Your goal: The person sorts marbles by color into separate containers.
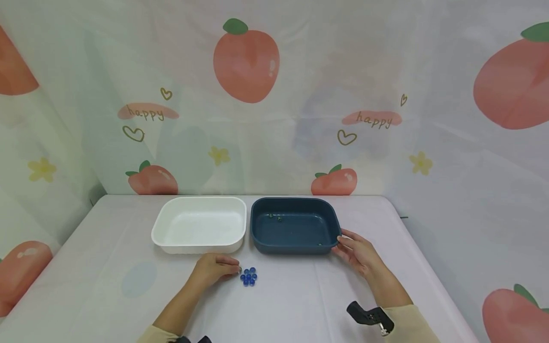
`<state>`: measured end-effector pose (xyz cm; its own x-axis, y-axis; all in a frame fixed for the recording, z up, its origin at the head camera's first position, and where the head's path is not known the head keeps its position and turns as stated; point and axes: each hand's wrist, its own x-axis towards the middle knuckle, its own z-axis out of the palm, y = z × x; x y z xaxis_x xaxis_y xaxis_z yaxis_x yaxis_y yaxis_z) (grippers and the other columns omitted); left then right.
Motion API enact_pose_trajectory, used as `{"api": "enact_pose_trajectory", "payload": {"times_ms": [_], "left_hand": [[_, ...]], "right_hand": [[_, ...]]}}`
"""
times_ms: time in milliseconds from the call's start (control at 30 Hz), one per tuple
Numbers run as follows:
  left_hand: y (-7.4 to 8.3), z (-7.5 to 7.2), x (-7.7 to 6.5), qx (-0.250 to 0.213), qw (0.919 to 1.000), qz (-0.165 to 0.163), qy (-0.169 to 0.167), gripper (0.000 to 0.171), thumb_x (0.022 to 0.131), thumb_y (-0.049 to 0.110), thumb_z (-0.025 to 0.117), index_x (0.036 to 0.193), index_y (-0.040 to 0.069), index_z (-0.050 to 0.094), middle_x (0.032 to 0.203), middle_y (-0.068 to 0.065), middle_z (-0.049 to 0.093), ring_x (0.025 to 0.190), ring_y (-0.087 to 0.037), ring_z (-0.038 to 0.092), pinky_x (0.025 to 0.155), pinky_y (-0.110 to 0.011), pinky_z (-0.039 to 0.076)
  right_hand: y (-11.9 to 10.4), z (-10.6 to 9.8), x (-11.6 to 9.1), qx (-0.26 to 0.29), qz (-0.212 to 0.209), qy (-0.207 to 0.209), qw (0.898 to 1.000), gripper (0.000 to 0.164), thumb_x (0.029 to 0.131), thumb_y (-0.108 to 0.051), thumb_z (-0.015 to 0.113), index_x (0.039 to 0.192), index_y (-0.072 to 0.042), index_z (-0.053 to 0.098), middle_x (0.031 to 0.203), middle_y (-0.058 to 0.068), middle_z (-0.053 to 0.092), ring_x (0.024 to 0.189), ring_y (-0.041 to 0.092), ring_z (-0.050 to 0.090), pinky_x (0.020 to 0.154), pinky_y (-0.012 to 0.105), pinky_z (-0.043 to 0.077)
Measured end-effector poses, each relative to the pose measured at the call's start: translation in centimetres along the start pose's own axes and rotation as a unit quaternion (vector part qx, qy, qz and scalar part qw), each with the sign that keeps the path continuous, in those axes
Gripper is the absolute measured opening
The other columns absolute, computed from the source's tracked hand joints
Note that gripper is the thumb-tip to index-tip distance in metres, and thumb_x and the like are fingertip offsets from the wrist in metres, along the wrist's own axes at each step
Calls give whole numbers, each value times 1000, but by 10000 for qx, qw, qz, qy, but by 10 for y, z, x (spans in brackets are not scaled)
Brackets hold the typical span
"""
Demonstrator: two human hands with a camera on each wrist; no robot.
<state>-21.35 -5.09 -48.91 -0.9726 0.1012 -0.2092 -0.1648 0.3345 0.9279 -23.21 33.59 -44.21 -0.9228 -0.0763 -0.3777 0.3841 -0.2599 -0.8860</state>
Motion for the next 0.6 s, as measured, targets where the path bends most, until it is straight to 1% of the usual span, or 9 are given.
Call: {"api": "enact_pose_trajectory", "payload": {"times_ms": [267, 333, 400, 467, 600], "left_hand": [[5, -1, 1, -690, 9973, -198, -139, 23, 79, 6, 80, 99, -4, 74, 91, -14, 75, 79, -19, 74, 71, -29, 60], [6, -1, 2, -793, 9964, -244, -192, 25, 80, 7, 80, 101, -5, 74, 92, -14, 75, 79, -19, 74, 72, -29, 60], [8, -1, 2, -833, 9958, -277, -255, 26, 80, 8, 80, 103, -4, 74, 94, -14, 75, 81, -19, 74, 73, -30, 60], [10, -1, 3, -781, 9961, -295, -291, 27, 81, 10, 80, 104, -3, 74, 94, -13, 76, 82, -18, 73, 73, -30, 60], [15, -1, 4, -746, 9964, -307, -272, 27, 81, 11, 80, 104, -1, 75, 94, -12, 76, 83, -17, 73, 74, -30, 60]], "right_hand": [[0, -1, 0, 52, -4, -19, 10000, 63, 100, -7, 54, 152, 1, 20, 103, -3, 61, 93, 9, 64, 87, 25, 56], [0, 0, -1, 50, -6, 10, 10000, 63, 100, -7, 55, 152, 1, 21, 103, -2, 61, 92, 9, 64, 87, 25, 56], [-1, 0, -1, 49, 1, 18, 10000, 63, 100, -6, 54, 152, 1, 20, 102, -2, 61, 92, 9, 64, 87, 25, 56], [-1, 0, -1, 32, 11, 22, 10000, 66, 100, -7, 54, 154, 2, 16, 103, -3, 61, 92, 8, 64, 87, 25, 56], [-1, 1, -1, 2, 17, -13, 10000, 71, 101, -7, 53, 155, 2, 9, 103, -4, 62, 92, 8, 64, 87, 25, 56]]}}
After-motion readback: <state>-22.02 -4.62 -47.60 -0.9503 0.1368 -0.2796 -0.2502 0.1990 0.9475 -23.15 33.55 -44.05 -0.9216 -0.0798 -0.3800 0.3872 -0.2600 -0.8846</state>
